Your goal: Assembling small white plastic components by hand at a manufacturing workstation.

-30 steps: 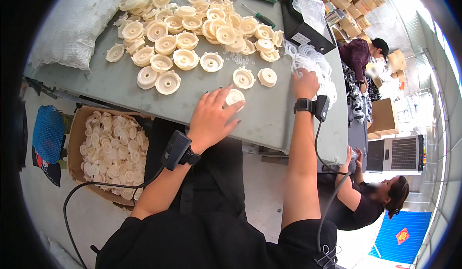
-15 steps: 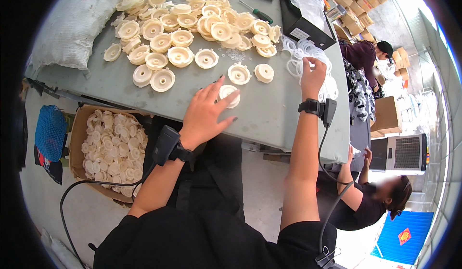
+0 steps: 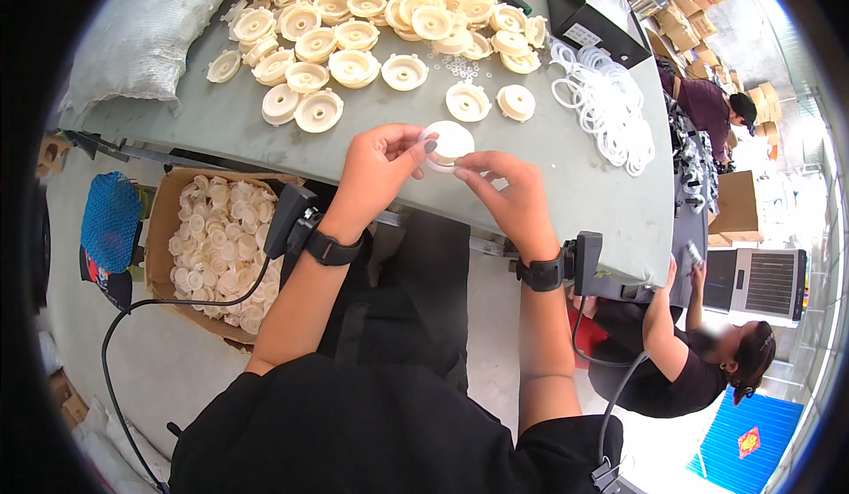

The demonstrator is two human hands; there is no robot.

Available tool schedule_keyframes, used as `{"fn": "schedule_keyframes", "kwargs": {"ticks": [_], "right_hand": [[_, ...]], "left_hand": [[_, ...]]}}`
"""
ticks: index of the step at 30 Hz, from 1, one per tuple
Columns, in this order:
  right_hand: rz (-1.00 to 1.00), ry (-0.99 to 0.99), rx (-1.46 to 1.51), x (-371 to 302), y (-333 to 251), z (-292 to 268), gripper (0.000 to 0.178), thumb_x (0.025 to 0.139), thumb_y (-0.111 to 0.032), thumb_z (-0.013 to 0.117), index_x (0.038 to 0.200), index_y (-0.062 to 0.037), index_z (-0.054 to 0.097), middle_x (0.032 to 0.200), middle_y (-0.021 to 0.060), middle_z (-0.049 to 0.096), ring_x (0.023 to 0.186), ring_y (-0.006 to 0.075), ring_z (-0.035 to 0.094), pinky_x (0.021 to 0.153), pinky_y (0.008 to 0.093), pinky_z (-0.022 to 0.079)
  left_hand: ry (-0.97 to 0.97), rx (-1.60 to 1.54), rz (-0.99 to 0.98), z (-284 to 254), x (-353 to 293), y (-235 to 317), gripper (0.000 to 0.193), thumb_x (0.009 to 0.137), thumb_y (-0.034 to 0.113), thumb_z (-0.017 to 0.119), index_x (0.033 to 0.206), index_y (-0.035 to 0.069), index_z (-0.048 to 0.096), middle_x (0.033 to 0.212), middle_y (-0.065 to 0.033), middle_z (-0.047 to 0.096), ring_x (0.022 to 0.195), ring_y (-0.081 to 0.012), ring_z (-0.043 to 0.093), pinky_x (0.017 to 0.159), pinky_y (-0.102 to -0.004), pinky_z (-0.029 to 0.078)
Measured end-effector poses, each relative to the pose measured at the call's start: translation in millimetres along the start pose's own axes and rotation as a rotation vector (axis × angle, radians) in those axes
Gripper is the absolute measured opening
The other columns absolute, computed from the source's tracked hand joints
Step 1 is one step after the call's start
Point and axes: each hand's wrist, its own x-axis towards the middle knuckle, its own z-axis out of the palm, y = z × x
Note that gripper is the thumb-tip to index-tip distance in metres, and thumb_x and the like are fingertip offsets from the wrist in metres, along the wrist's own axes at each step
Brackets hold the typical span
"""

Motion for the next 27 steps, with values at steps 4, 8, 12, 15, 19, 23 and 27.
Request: {"fn": "schedule_keyframes", "kwargs": {"ticks": [4,8,12,15,19,23,27], "right_hand": [[0.306,0.133,0.345,-1.3,13.2,13.3,0.022,0.078,-0.008,0.068,0.098,0.0006,0.063,0.077,0.0053,0.066,0.069,0.01,0.06,0.061,0.0228,0.047],[0.403,0.166,0.359,1.6,14.9,20.2,0.032,0.078,-0.009,0.068,0.106,0.0028,0.059,0.074,0.0052,0.065,0.064,0.0092,0.059,0.058,0.0213,0.045],[0.454,0.053,0.244,9.5,12.9,14.4,0.033,0.078,-0.01,0.067,0.108,0.0014,0.057,0.072,0.004,0.065,0.06,0.0074,0.056,0.052,0.0205,0.043],[0.499,-0.026,0.234,18.6,14.6,10.3,0.032,0.079,-0.011,0.066,0.108,0.0001,0.058,0.071,0.0033,0.064,0.058,0.0068,0.055,0.049,0.0206,0.042],[0.533,-0.001,0.274,23.1,20.8,13.4,0.028,0.08,-0.013,0.065,0.105,-0.0013,0.06,0.068,0.0021,0.062,0.056,0.0064,0.054,0.046,0.0201,0.04],[0.506,0.07,0.245,21.1,22.4,16.9,0.022,0.081,-0.013,0.065,0.099,-0.001,0.063,0.068,0.0017,0.062,0.055,0.006,0.054,0.045,0.0196,0.04],[0.473,0.093,0.218,20.9,25.4,18.5,0.018,0.08,-0.011,0.066,0.095,-0.0006,0.064,0.074,0.0035,0.064,0.056,0.0059,0.055,0.047,0.0192,0.042]], "left_hand": [[0.109,0.437,0.074,-0.4,0.2,-9.7,0.023,0.083,0.011,0.061,0.1,-0.003,0.062,0.078,-0.0115,0.065,0.065,-0.0162,0.059,0.06,-0.0277,0.047],[0.162,0.782,0.126,3.1,3.6,-11.9,0.025,0.084,0.015,0.058,0.103,-0.001,0.062,0.077,-0.0157,0.065,0.068,-0.0254,0.063,0.062,-0.0342,0.048],[0.11,0.953,0.078,8.4,6.9,-2.8,0.027,0.085,0.017,0.054,0.105,0.001,0.06,0.081,-0.0166,0.065,0.075,-0.0314,0.063,0.066,-0.039,0.048],[0.126,1.078,0.046,10.6,12.0,-2.7,0.029,0.085,0.017,0.053,0.109,0.002,0.056,0.081,-0.015,0.066,0.077,-0.0312,0.063,0.067,-0.0397,0.048],[0.066,1.049,0.002,-0.4,27.6,-9.4,0.03,0.085,0.014,0.051,0.112,0.001,0.053,0.08,-0.0129,0.067,0.072,-0.0275,0.064,0.064,-0.0362,0.048],[-0.035,0.767,-0.06,-8.5,29.9,-6.5,0.029,0.085,0.01,0.052,0.111,-0.001,0.055,0.076,-0.0122,0.067,0.059,-0.0179,0.063,0.057,-0.0295,0.048],[-0.023,0.688,-0.095,-9.5,27.3,-1.3,0.026,0.084,0.009,0.054,0.107,-0.003,0.058,0.074,-0.013,0.067,0.055,-0.0135,0.061,0.054,-0.0267,0.048]]}}
